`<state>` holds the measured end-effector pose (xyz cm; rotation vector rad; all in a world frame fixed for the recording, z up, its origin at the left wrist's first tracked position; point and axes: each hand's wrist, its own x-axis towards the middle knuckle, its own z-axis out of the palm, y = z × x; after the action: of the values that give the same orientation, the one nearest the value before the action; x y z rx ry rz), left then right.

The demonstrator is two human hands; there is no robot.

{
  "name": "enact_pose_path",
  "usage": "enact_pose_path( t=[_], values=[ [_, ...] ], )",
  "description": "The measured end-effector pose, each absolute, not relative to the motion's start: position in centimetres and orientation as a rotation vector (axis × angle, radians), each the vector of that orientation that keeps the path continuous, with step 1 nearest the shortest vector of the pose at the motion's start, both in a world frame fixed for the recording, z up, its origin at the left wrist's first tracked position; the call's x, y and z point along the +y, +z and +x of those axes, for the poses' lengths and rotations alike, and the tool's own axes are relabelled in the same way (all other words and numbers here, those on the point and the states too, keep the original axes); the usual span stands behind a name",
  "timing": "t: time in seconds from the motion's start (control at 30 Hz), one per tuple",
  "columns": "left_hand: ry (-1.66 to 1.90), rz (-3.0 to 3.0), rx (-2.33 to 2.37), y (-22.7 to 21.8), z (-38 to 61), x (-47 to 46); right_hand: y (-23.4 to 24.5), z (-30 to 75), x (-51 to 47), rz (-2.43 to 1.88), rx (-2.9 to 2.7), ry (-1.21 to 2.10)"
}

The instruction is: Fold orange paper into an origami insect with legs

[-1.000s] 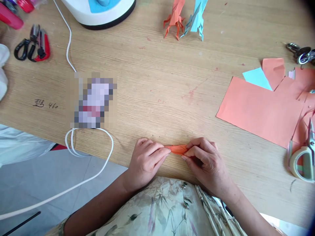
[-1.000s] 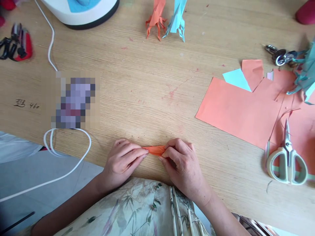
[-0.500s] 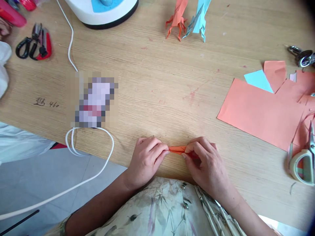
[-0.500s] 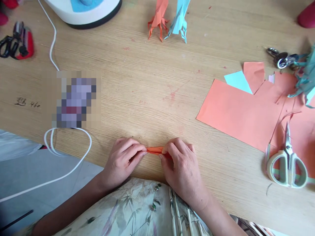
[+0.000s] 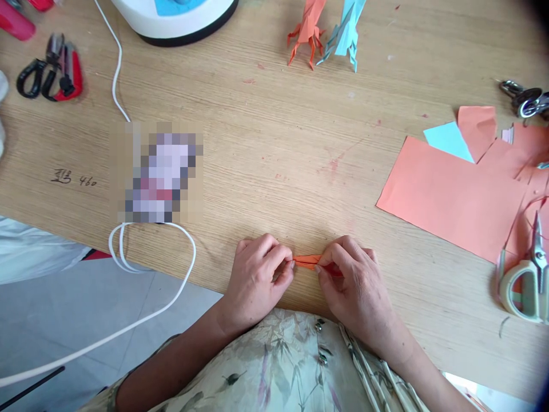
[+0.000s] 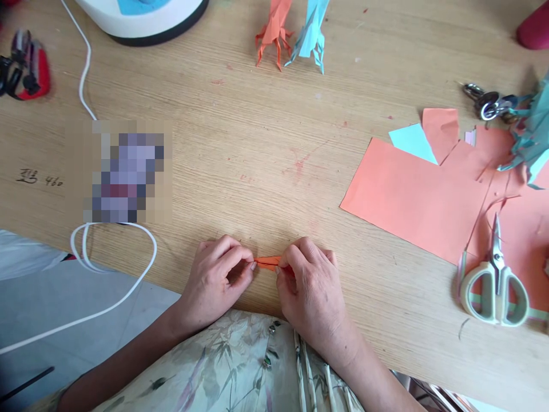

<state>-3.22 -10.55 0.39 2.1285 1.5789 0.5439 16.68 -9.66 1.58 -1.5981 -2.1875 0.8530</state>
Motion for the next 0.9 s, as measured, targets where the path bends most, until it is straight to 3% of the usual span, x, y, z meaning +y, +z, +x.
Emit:
enact_pose_path(
  t=[0.9],
  values=[
    [0.444,2.085,1.605,0.3,-3.7,-10.9,1.2,16.0,-9.4,-1.672,-2.222,0.751]
  ],
)
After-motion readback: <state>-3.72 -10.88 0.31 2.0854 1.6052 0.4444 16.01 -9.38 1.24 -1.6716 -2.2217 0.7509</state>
